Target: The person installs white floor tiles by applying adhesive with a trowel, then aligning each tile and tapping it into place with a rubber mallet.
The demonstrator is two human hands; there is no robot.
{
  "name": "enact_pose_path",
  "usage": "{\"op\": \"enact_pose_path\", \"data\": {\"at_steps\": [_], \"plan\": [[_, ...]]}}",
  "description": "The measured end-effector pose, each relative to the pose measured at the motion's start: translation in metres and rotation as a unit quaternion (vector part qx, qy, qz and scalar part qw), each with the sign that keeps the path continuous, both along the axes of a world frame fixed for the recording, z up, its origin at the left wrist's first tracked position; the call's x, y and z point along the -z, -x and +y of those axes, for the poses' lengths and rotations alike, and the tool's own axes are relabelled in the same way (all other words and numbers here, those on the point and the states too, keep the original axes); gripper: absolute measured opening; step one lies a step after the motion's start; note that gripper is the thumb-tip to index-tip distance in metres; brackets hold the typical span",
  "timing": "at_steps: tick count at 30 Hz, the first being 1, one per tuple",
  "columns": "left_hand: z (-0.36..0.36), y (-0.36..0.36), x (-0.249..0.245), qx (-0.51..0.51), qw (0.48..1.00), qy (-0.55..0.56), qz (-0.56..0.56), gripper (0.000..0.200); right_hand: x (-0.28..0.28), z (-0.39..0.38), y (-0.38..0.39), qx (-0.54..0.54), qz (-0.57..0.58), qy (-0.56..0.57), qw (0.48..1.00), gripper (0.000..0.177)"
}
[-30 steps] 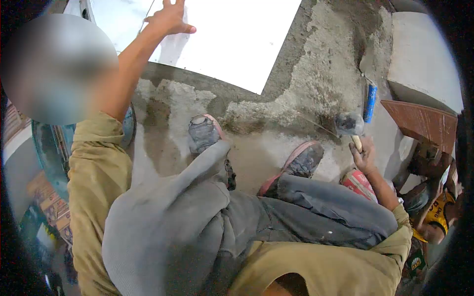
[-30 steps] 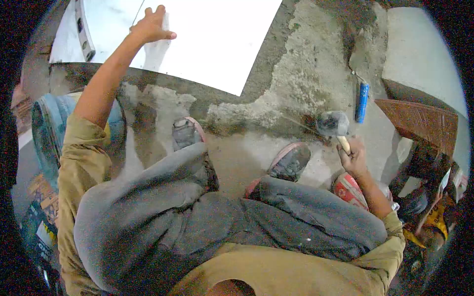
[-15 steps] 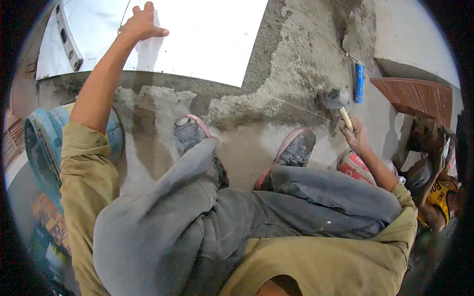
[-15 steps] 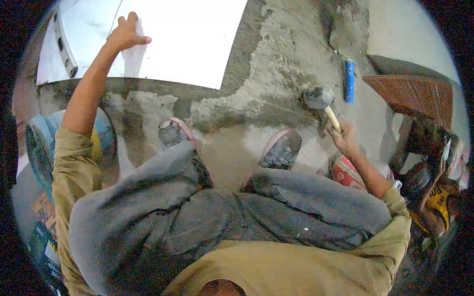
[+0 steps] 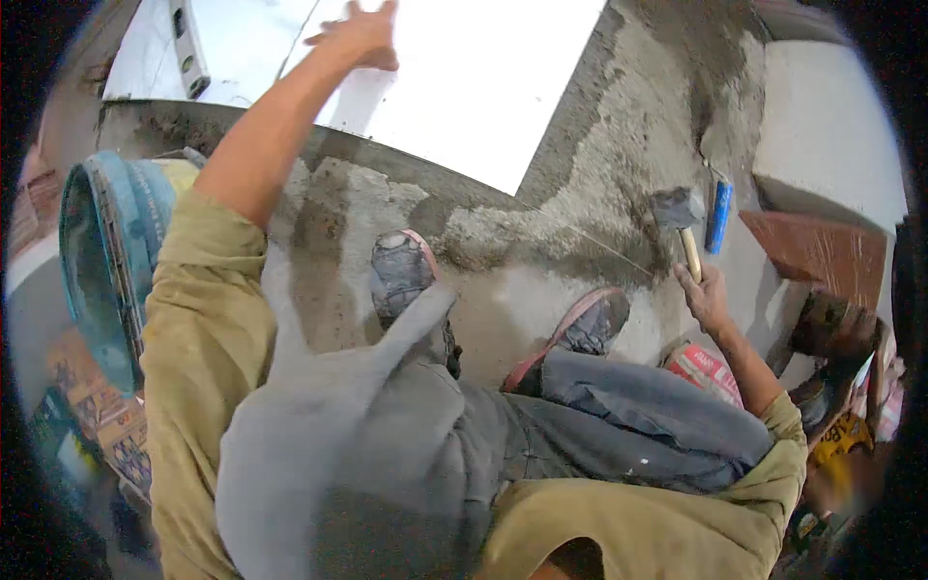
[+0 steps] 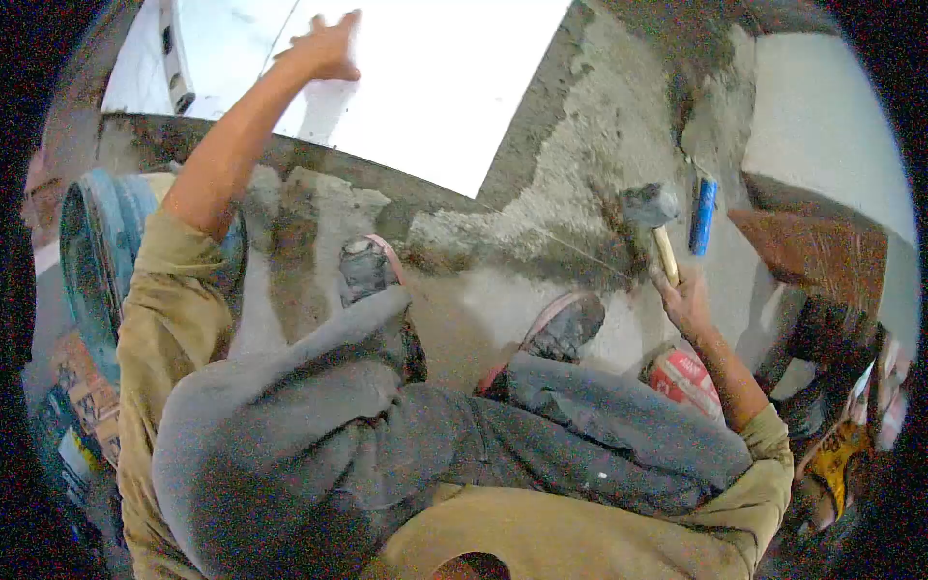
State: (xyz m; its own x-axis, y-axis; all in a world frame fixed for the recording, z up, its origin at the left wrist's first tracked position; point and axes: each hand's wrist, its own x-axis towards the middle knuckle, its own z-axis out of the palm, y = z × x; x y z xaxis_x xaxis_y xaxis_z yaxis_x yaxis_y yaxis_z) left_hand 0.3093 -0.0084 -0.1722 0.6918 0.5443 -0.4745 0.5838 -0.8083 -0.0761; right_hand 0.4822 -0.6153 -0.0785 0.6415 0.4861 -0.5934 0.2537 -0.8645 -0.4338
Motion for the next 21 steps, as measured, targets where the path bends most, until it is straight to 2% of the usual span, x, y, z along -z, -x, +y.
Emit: {"op": "enact_pose_path", "data": {"at_steps": [1,2,4,6,8,9,11,13,14,16,19,21], "plan": [[-0.041,-0.016,-0.051,-0.080,0.993,0.023,0.081,0.123,0.001,0.009,-0.006,-0.068,-0.044,0.021,0.996,0.040],[-0.051,-0.024,-0.062,-0.099,0.991,0.066,0.064,0.121,-0.024,0.050,0.001,-0.092,-0.038,0.060,0.993,0.043],[-0.067,-0.033,-0.082,-0.156,0.979,0.128,0.025,0.120,-0.032,0.091,0.000,-0.110,-0.004,0.033,0.993,0.045],[-0.074,-0.027,-0.084,-0.144,0.983,0.109,0.026,0.121,-0.035,0.131,0.005,-0.101,0.063,-0.029,0.992,0.049],[-0.074,-0.027,-0.081,-0.124,0.988,0.085,0.040,0.122,-0.026,0.174,0.006,-0.142,0.091,-0.050,0.984,0.052],[-0.074,-0.026,-0.080,-0.122,0.988,0.090,0.040,0.122,-0.018,0.194,0.003,-0.198,0.091,-0.039,0.975,0.053],[-0.074,-0.024,-0.081,-0.113,0.990,0.081,0.036,0.123,0.006,0.221,0.013,-0.114,0.133,-0.026,0.984,0.054],[-0.072,-0.028,-0.078,-0.101,0.991,0.084,0.034,0.123,0.042,0.231,0.022,-0.243,0.001,-0.189,0.951,0.053],[-0.070,-0.030,-0.076,-0.097,0.991,0.077,0.043,0.124,0.044,0.239,0.028,-0.242,0.003,-0.181,0.953,0.053],[-0.070,-0.030,-0.071,-0.101,0.991,0.069,0.044,0.125,0.049,0.249,0.044,-0.165,0.081,-0.182,0.966,0.039],[-0.072,-0.034,-0.071,-0.094,0.992,0.055,0.063,0.126,0.052,0.248,0.052,-0.118,0.108,-0.127,0.979,0.045],[-0.071,-0.034,-0.069,-0.092,0.992,0.058,0.063,0.128,0.056,0.245,0.052,-0.138,0.089,-0.151,0.975,0.047]]}}
